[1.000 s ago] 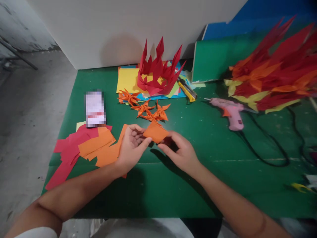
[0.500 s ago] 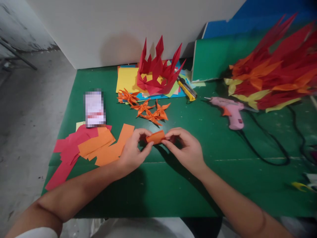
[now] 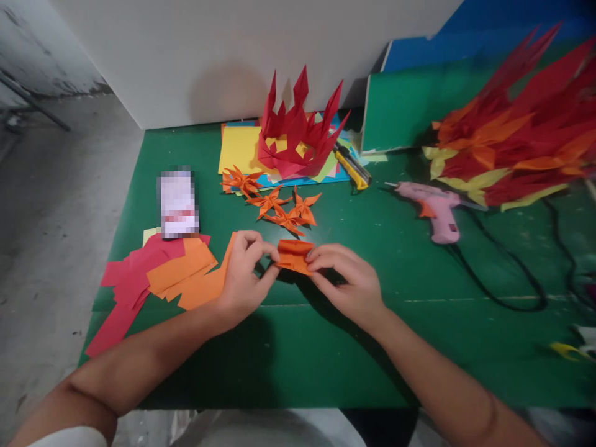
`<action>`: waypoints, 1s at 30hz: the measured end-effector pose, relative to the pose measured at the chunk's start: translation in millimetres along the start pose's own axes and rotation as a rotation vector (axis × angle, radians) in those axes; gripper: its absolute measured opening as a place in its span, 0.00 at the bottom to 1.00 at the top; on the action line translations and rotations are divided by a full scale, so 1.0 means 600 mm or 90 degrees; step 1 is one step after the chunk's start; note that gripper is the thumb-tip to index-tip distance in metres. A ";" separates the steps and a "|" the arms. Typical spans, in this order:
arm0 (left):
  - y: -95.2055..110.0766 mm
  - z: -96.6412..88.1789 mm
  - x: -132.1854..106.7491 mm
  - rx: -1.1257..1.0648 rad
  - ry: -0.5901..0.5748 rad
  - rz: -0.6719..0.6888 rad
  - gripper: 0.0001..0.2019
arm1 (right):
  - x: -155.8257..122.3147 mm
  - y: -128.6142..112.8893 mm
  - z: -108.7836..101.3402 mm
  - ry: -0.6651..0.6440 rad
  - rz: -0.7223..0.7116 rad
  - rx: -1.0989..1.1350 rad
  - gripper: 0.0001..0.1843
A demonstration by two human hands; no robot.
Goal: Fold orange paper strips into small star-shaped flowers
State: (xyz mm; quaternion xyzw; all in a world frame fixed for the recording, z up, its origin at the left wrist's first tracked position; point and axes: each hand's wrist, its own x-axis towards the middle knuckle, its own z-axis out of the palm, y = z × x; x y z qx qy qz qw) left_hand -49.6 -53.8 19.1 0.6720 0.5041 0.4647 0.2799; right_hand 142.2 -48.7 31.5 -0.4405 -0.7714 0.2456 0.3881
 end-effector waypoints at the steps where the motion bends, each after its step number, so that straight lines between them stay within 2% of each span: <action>1: -0.001 -0.002 0.001 0.008 -0.019 0.010 0.07 | -0.001 0.003 -0.001 -0.012 -0.007 -0.003 0.06; 5: -0.010 -0.002 0.002 0.018 -0.098 0.071 0.07 | -0.003 0.017 -0.005 -0.062 -0.029 -0.024 0.06; 11: -0.022 -0.003 0.001 0.124 -0.197 0.157 0.10 | 0.001 0.027 -0.015 -0.118 -0.063 -0.069 0.04; 17: -0.019 -0.006 0.003 0.183 -0.193 0.172 0.11 | 0.007 0.029 -0.022 -0.175 -0.080 -0.042 0.05; 22: -0.014 -0.003 0.004 0.187 -0.208 0.130 0.11 | 0.007 0.035 -0.023 -0.178 -0.067 -0.032 0.06; 30: -0.010 -0.004 0.007 0.214 -0.223 0.153 0.13 | 0.007 0.025 -0.020 -0.173 -0.010 -0.042 0.08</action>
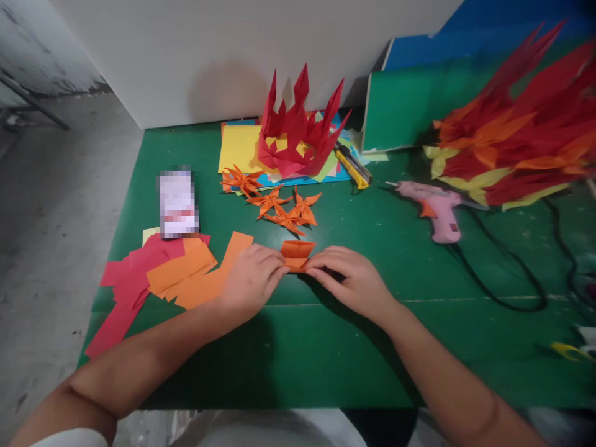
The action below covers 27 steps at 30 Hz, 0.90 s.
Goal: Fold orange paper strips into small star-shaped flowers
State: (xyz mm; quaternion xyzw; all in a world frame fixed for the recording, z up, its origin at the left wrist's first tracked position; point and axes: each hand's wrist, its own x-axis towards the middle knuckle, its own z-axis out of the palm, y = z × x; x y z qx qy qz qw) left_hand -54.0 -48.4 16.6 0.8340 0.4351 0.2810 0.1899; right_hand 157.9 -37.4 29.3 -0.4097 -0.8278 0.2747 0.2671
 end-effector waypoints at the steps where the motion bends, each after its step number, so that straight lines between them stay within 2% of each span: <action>1: 0.000 0.001 0.000 0.002 0.004 -0.003 0.13 | 0.000 -0.001 0.001 0.003 0.001 0.000 0.08; 9: -0.006 0.002 0.003 0.054 -0.017 0.005 0.15 | 0.003 -0.004 0.012 0.041 0.038 -0.033 0.07; 14: -0.007 0.002 0.001 0.033 -0.001 0.024 0.11 | 0.001 -0.005 0.015 0.047 0.046 -0.034 0.07; 17: -0.005 0.003 -0.001 0.018 0.004 -0.010 0.08 | 0.000 -0.004 0.019 0.057 0.083 -0.044 0.05; 21: -0.003 0.002 -0.001 0.008 -0.037 -0.071 0.06 | 0.000 -0.006 0.025 0.080 0.139 -0.035 0.02; 27: -0.003 0.000 0.004 0.015 -0.076 -0.054 0.09 | 0.003 -0.015 0.027 0.076 0.159 -0.052 0.04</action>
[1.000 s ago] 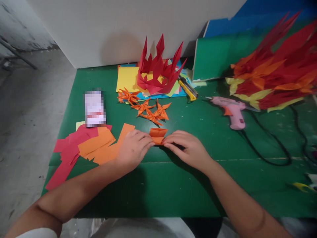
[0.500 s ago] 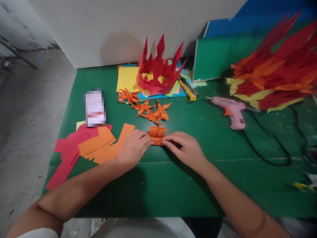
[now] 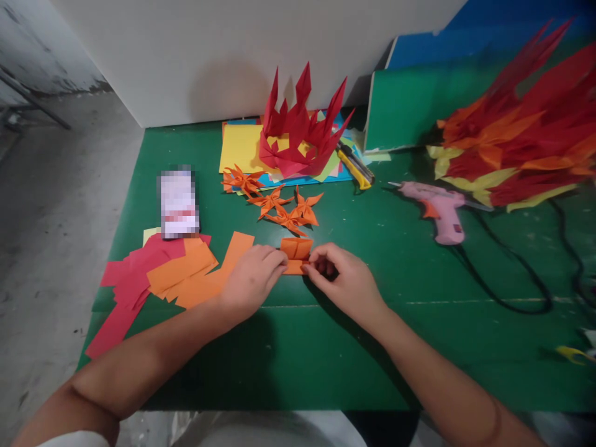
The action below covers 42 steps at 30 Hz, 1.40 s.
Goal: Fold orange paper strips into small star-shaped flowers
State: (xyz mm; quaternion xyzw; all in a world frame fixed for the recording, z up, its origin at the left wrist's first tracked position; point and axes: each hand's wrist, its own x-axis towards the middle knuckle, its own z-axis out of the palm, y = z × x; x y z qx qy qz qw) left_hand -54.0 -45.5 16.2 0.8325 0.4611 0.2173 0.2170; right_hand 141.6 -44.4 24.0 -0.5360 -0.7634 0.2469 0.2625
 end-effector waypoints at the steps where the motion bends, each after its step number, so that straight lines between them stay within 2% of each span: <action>1: 0.000 0.000 0.000 0.003 -0.004 0.003 0.09 | 0.000 -0.001 0.000 0.000 -0.002 -0.004 0.04; 6: -0.002 0.002 0.001 0.027 -0.018 -0.001 0.11 | 0.000 -0.003 0.004 -0.001 -0.005 -0.024 0.04; 13: -0.004 0.005 0.000 0.010 0.013 0.014 0.10 | 0.000 -0.003 0.012 0.009 -0.008 -0.057 0.07; 21: -0.008 0.005 -0.002 0.058 0.014 0.034 0.14 | 0.000 -0.001 0.013 0.005 -0.059 -0.100 0.05; 26: -0.002 -0.001 -0.004 0.113 -0.002 0.060 0.15 | 0.000 0.003 0.008 -0.016 -0.141 -0.111 0.07; 31: 0.007 -0.006 -0.009 0.146 0.013 0.078 0.11 | -0.007 0.007 0.005 -0.020 -0.218 -0.169 0.09; 35: 0.011 -0.006 -0.011 0.161 0.015 0.081 0.10 | -0.012 0.003 0.004 -0.018 -0.249 -0.227 0.10; 42: 0.021 -0.010 -0.015 0.202 -0.045 0.066 0.11 | -0.021 -0.010 0.005 -0.014 -0.263 -0.329 0.13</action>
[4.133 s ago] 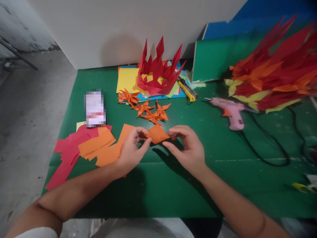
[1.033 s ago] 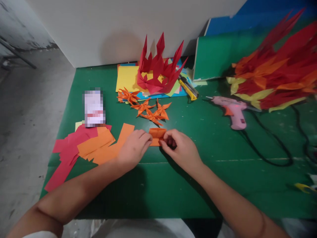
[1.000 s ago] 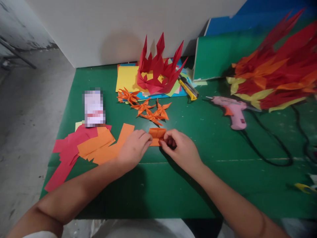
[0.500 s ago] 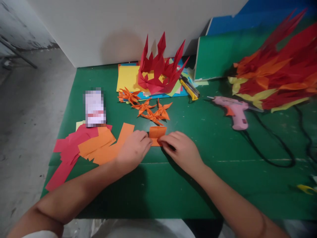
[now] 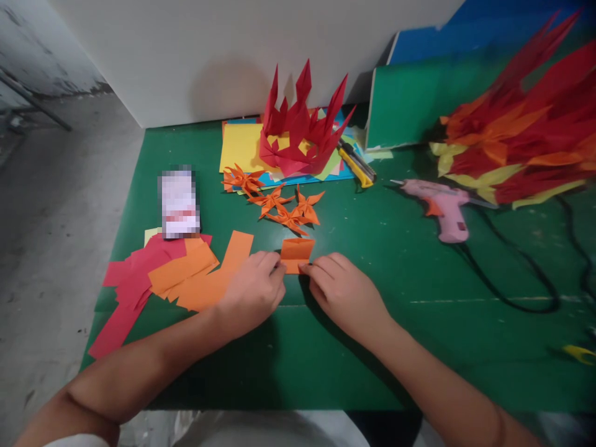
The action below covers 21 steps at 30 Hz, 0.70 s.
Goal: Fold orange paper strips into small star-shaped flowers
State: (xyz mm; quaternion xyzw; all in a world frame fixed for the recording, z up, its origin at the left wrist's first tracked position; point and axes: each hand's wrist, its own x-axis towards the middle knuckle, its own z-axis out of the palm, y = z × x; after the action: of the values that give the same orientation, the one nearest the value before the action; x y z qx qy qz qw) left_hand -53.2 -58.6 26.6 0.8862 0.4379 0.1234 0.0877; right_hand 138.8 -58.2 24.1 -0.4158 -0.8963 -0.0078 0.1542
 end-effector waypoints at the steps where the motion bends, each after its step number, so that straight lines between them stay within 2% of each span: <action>1: 0.001 0.000 0.000 0.003 0.002 0.002 0.11 | 0.000 -0.001 0.000 0.001 -0.002 -0.004 0.13; 6: 0.007 0.004 -0.002 -0.008 0.028 0.043 0.13 | -0.001 -0.003 0.000 0.002 0.002 0.028 0.13; 10: 0.012 0.010 -0.007 0.019 0.009 0.086 0.15 | -0.002 -0.004 0.000 -0.006 0.002 0.027 0.13; 16: 0.018 0.013 -0.014 0.071 0.007 0.091 0.16 | -0.006 -0.006 -0.005 -0.005 -0.019 -0.025 0.14; 21: 0.017 0.008 -0.010 0.051 -0.051 0.067 0.15 | -0.007 0.000 -0.011 -0.016 -0.055 -0.027 0.14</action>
State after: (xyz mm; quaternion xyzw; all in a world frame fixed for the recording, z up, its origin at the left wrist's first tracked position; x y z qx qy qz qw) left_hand -47.5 -69.9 24.0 0.9150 0.3915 0.0748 0.0632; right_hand 143.1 -62.3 29.0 -0.3801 -0.9148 -0.0280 0.1336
